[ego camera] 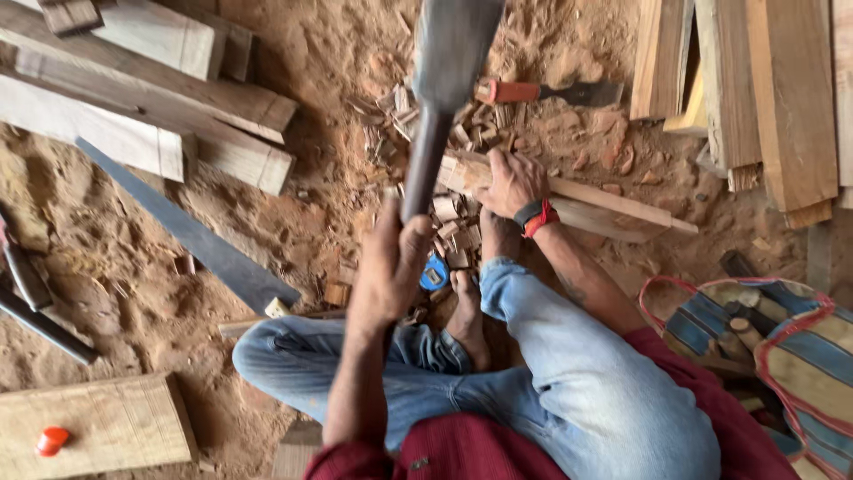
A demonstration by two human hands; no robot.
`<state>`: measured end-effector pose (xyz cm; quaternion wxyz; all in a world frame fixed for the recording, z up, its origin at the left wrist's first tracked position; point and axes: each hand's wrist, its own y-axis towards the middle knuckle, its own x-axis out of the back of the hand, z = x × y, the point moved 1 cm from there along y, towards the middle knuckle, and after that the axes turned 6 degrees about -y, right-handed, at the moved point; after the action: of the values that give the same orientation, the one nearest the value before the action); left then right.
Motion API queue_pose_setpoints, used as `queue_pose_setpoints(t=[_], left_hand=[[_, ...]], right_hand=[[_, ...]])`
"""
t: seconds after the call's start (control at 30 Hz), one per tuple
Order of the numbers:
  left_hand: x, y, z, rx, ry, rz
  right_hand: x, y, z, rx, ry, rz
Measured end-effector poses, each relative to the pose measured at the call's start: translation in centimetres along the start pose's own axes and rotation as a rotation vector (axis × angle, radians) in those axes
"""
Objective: The person sits on the ground and uses a chisel and mallet to carve a rectangular wooden block. They repeatedly strike the chisel to remove wood chips, occasionally measure the block with a tape measure, and mark it with a pencil before continuing to carve.
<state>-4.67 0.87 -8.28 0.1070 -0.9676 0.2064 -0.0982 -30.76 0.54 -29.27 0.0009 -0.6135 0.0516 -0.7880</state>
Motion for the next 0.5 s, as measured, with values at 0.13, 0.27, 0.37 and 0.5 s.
queue_pose_setpoints(t=[0.13,0.27,0.37,0.5], left_hand=[[-2.7,1.0,4.3,0.278,0.057,-0.038],[-2.3,0.8,2.9,0.348,-0.337,-0.092],[0.1,0.6,-0.3,0.197,-0.343,-0.043],[1.7,0.1,-1.4,-0.005,-0.312,-0.024]], right_hand=[[0.2,0.1,0.0,0.023,-0.013,0.01],[0.5,-0.2,-0.1,0.072,-0.023,-0.068],[0.4,-0.2,-0.1,0.033,-0.008,-0.051],[0.1,0.1,-0.3,-0.053,-0.011,0.138]])
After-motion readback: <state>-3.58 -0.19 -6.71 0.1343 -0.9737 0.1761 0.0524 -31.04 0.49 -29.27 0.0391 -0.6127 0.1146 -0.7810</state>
